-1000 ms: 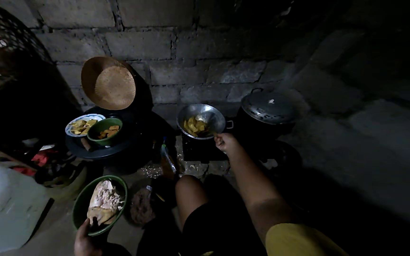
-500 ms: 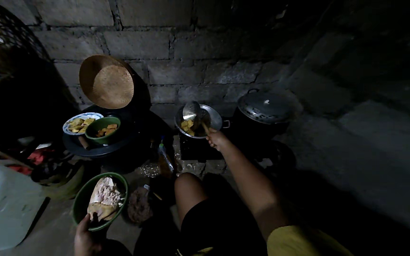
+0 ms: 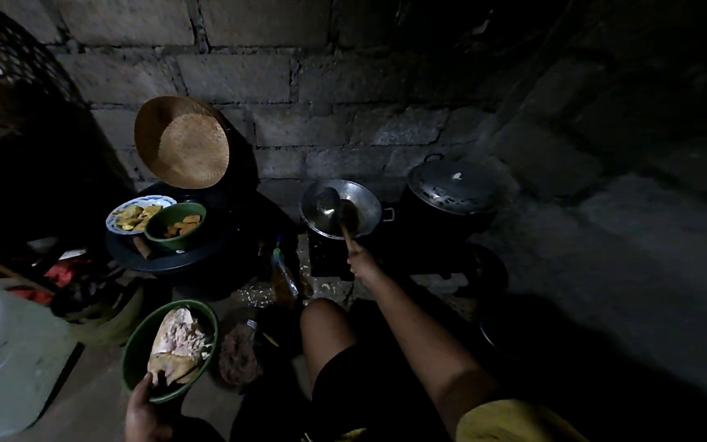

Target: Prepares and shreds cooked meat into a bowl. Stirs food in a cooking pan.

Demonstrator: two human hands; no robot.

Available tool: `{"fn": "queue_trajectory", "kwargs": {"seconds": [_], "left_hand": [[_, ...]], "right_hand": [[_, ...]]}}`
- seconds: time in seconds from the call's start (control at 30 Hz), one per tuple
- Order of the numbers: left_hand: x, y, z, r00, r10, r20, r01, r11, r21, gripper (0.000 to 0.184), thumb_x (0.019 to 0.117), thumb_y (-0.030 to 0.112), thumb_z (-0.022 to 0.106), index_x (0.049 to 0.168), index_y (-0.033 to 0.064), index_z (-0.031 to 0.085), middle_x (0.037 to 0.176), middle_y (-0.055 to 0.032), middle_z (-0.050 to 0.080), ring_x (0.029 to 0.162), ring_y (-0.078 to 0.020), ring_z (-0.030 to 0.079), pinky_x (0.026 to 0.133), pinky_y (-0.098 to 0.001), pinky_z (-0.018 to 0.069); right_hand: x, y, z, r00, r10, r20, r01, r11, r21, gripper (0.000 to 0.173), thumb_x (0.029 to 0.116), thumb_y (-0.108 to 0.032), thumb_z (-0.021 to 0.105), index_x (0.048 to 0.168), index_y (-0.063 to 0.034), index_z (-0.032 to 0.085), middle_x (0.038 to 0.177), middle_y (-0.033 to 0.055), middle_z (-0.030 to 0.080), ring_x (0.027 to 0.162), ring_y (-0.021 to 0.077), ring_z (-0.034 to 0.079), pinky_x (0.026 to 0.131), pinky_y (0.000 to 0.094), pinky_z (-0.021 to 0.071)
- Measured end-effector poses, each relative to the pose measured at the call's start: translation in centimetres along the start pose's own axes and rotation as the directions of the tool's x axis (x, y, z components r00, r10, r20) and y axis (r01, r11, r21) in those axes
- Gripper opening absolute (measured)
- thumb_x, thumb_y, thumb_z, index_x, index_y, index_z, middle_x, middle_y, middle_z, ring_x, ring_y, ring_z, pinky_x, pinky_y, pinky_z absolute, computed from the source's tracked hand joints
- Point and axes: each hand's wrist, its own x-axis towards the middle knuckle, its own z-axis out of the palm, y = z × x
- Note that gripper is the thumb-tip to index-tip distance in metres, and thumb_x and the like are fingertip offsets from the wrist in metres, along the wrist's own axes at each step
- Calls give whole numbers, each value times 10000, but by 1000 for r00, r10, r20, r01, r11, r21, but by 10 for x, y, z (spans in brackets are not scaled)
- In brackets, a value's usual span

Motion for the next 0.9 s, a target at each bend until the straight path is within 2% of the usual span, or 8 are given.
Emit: {"fn": "queue_trajectory", "kwargs": {"seconds": [0.1, 0.17, 0.27, 0.33, 0.43, 0.63, 0.8, 0.9], "left_hand": [[0, -1, -2, 999, 18, 29, -18, 999, 26, 289, 1064, 309, 333, 1181, 120, 518, 1021, -67, 671, 906, -221, 700, 749, -476, 611], [1, -1, -4, 999, 21, 32, -22, 999, 28, 288, 1057, 307, 336, 1185, 121, 516, 1027, -64, 670, 917, -218, 698, 755, -475, 611], [2, 0, -4, 1000, 20, 9, -20, 1000, 1, 266, 1059, 302, 340, 1158, 124, 512, 999, -63, 669, 897, -219, 699, 749, -474, 611], [2, 1, -5, 1000, 18, 2, -18, 1000, 9, 270, 1067, 313, 326, 1134, 133, 515, 973, -49, 673, 879, -210, 702, 736, -468, 614], [5, 1, -7, 1000, 24, 9, -25, 999, 25, 273, 1071, 310, 313, 1121, 146, 525, 945, -28, 688, 864, -194, 712, 726, -456, 621], [12, -2, -4, 1000, 23, 14, -24, 999, 47, 248, 1064, 292, 311, 1106, 166, 522, 929, -5, 681, 848, -170, 706, 725, -444, 620], [9, -3, 7, 1000, -14, 7, 14, 998, 61, 228, 1068, 285, 311, 1113, 169, 502, 938, 9, 667, 860, -148, 690, 748, -414, 608], [9, -5, 12, 1000, -15, -8, 15, 998, 64, 229, 1067, 289, 325, 1119, 154, 502, 948, -12, 663, 865, -171, 691, 741, -443, 608]], "right_hand": [[9, 4, 3, 997, -79, -15, 73, 967, -243, 578, 1090, -69, 358, 1650, -152, 240, 1528, 211, 500, 1341, 345, 553, 1108, 508, 440], [16, 7, 4, 996, -82, -32, 65, 928, -367, 606, 1089, -84, 361, 1663, -194, 198, 1551, 189, 489, 1418, 349, 497, 1165, 519, 396], [23, 11, -3, 996, -70, -57, 40, 909, -416, 615, 1091, -116, 369, 1666, -235, 186, 1494, 199, 545, 1373, 360, 542, 1135, 532, 428], [22, 7, -15, 995, -77, -59, 59, 963, -262, 560, 1101, -108, 361, 1647, -184, 263, 1485, 215, 541, 1316, 348, 574, 1101, 516, 450], [33, -1, -33, 990, -56, -132, 56, 998, -8, 493, 1107, -129, 383, 1598, -106, 349, 1257, 229, 596, 934, 291, 601, 839, 448, 508], [76, -9, -59, 966, 3, -259, 34, 990, 136, 587, 1064, -62, 476, 1620, -139, 305, 1326, 282, 565, 961, 328, 604, 836, 482, 505], [95, 15, -46, 983, 124, -136, -72, 939, 335, 434, 1134, -198, 369, 1564, -136, 370, 977, 68, 534, 627, 101, 437, 555, 258, 391], [97, 24, -51, 988, 136, -67, -104, 929, 354, 451, 1132, -247, 409, 1574, -168, 381, 937, 43, 546, 591, 75, 431, 526, 228, 377]]}}
